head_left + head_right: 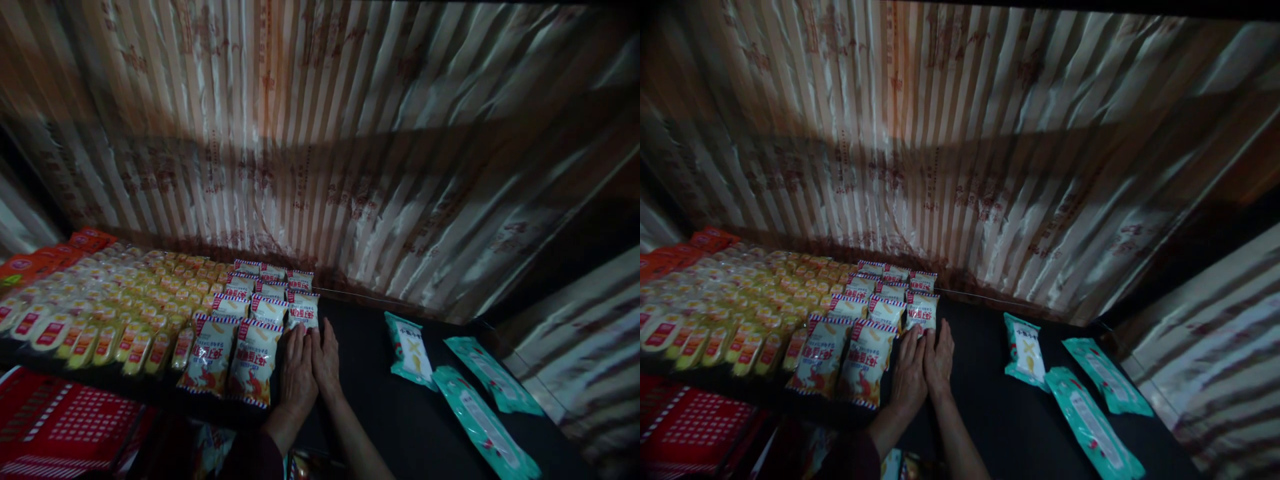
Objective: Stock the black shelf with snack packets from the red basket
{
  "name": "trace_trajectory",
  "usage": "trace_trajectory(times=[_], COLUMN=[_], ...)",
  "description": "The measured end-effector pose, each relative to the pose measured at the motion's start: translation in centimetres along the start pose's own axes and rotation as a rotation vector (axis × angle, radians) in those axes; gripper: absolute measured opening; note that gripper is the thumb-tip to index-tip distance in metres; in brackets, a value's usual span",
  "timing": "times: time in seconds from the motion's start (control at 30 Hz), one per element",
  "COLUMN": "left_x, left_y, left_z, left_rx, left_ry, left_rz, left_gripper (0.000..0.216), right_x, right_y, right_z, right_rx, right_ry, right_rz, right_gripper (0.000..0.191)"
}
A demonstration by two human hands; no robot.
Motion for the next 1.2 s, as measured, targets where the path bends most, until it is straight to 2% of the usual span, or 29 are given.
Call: trace_trajectory(times=[0.23, 0.4, 0.53, 0.7, 0.8, 0.9, 1.0, 1.1, 1.2], left_x=[-1.7, -2.5, -3.2, -5.8, -7.9, -9.8, -11.1, -11.4, -10.8], left_y=[-1.0, -1.2, -1.3, -1.9, -1.9, -1.3, -0.6, 0.1, 0.9], left_z=[-2.7, -6.0, -7.9, -8.6, -9.0, -10.3, -12.4, -14.5, -16.2], left_rx=[-0.052, -0.131, -0.152, -0.081, -0.046, -0.033, 0.022, 0.013, -0.102], left_ry=[0.128, 0.255, 0.295, 0.348, 0.362, 0.345, 0.327, 0.335, 0.408], left_rz=[-0.086, -0.134, -0.179, -0.288, -0.334, -0.367, -0.389, -0.353, -0.285], left_gripper=[0.051, 0.053, 0.052, 0.05, 0.049, 0.047, 0.046, 0.045, 0.04], right_x=[-1.0, -1.2, -1.3, -0.8, -1.3, -2.6, -3.2, -2.6, -1.2], right_y=[-1.1, -0.8, -0.5, 0.3, 1.4, 2.5, 2.8, 1.3, -1.5], right_z=[-3.3, -6.0, -6.8, -6.7, -7.7, -10.3, -14.6, -19.4, -23.1], right_rx=[0.033, 0.017, 0.01, -0.016, -0.038, -0.068, -0.09, -0.056, -0.011], right_ry=[-0.015, 0.019, 0.031, 0.082, 0.056, -0.027, -0.005, 0.058, 0.112], right_rz=[0.074, 0.096, 0.094, 0.088, 0.079, 0.103, 0.166, 0.199, 0.147], right_gripper=[0.077, 0.078, 0.075, 0.07, 0.068, 0.064, 0.052, 0.044, 0.042])
Point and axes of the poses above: each hand's wrist, its own z-axis towards the middle knuckle, its own x-axis out of the palm, y = z × x, the point moved 5 cm from there along z, towards the middle knuckle
